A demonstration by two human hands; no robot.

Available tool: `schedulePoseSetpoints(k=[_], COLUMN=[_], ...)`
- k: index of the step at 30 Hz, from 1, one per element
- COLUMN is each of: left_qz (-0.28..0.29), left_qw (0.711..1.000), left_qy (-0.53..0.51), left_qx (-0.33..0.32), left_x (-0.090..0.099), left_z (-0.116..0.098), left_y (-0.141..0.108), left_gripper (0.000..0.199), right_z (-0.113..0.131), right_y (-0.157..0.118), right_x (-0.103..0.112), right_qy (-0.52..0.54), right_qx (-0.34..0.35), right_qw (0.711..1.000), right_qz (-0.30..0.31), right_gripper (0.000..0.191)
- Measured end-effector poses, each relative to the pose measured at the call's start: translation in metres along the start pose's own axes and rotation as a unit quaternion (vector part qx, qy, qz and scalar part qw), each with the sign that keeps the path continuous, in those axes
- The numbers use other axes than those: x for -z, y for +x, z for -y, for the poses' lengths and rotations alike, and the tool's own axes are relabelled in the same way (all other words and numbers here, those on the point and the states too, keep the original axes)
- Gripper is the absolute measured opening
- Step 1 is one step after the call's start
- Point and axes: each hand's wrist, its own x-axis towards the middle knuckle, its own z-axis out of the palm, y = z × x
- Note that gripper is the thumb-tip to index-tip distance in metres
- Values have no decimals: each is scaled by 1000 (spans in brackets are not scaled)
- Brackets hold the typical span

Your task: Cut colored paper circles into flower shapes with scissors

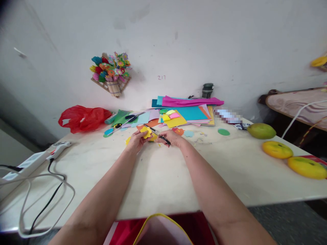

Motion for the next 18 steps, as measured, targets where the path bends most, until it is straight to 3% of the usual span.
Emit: schedulePoseSetpoints(k=[11, 18], left_qz=[-7, 2], left_qw=[1000, 1000], left_qy=[0, -9], left_qx=[-2, -4], left_x=[0, -1], left_z=[-1, 0], left_y=[1, 0], left_gripper=[18, 20], right_z=[2, 0], right_y=[-1, -2], right_x=[-1, 4], right_qy=[-3, -14], right_qx=[-7, -18], right_qw=[1000, 999], right_qz=[0, 31], right_gripper=[28, 30])
